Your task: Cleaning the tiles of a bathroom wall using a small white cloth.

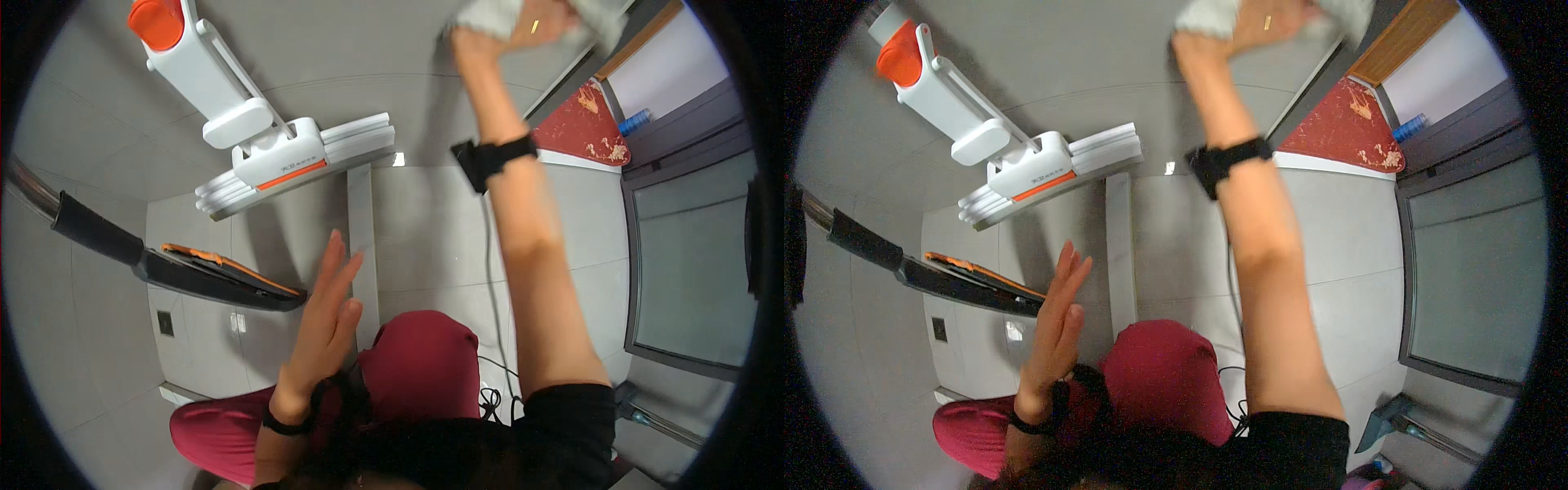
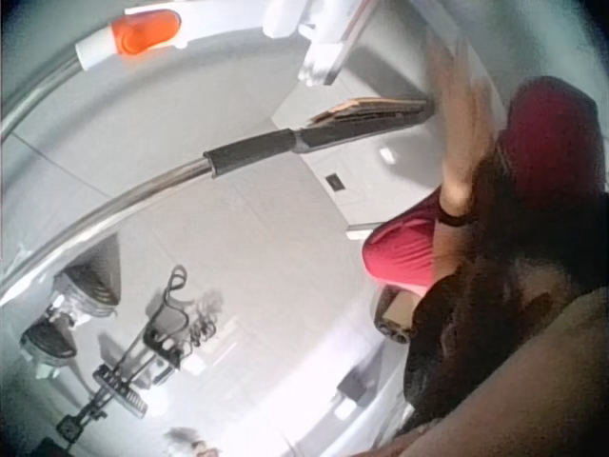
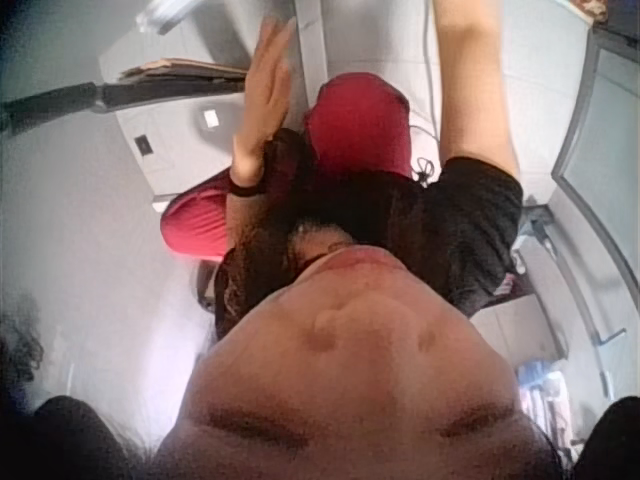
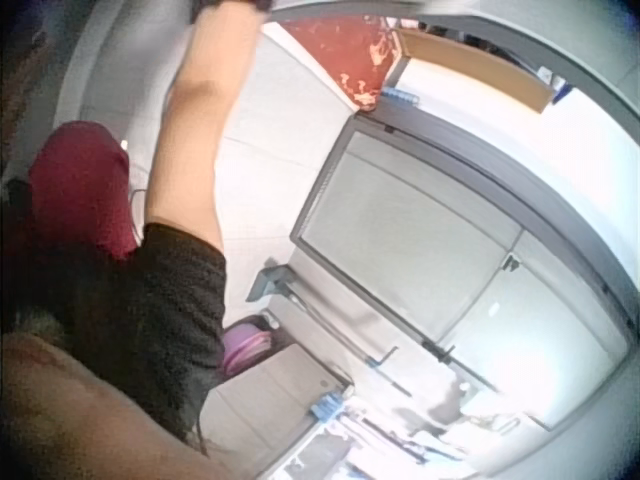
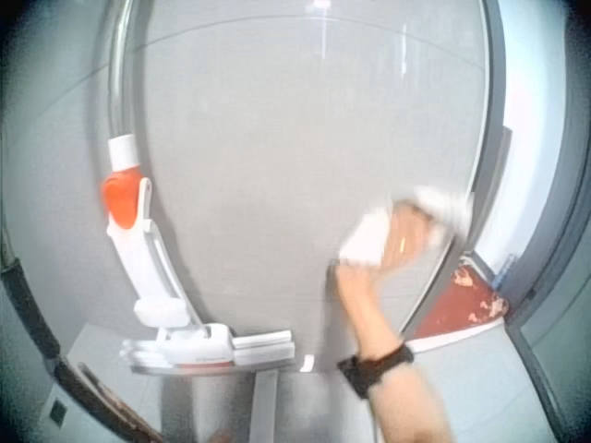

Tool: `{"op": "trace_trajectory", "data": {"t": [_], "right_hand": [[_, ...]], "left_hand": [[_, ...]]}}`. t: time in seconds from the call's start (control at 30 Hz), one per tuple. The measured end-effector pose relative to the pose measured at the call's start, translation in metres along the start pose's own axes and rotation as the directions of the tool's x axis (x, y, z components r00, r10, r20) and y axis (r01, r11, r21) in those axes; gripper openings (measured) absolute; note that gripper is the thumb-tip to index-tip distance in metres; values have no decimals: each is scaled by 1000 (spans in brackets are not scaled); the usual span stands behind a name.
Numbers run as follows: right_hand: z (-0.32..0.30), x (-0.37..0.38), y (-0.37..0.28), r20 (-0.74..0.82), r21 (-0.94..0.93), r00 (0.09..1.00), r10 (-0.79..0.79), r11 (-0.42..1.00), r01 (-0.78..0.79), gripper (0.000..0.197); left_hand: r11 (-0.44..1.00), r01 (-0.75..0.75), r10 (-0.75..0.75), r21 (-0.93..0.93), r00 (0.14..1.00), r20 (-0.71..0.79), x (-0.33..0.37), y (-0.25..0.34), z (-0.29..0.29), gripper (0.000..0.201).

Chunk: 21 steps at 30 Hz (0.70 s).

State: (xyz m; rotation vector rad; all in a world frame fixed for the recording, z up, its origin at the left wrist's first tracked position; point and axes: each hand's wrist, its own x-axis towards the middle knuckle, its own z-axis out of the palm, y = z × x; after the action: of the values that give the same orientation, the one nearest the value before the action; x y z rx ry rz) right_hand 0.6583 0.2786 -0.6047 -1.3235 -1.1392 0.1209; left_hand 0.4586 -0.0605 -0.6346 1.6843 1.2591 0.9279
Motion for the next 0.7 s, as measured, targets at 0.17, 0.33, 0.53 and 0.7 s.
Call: {"op": "trace_trajectory", "data": {"t": [0.17, 0.33, 0.53, 0.7], "right_hand": [[-28, 64, -100, -168, -427, 628, -759, 631, 648, 60], [-4, 31, -23, -329, -640, 425, -843, 530, 556, 53], [23, -126, 121, -108, -366, 936, -334, 889, 275, 65], [51, -198, 202, -45, -482, 979, 199, 854, -196, 59]], "left_hand": [[998, -63, 63, -17, 997, 48, 13, 12, 8, 44], [1000, -2, 2, -6, 997, 71, 19, -3, 21, 43], [995, 83, -88, 63, 993, 74, 11, -10, 22, 45], [982, 186, -186, 0, 982, 44, 3, -33, 21, 44]]}}
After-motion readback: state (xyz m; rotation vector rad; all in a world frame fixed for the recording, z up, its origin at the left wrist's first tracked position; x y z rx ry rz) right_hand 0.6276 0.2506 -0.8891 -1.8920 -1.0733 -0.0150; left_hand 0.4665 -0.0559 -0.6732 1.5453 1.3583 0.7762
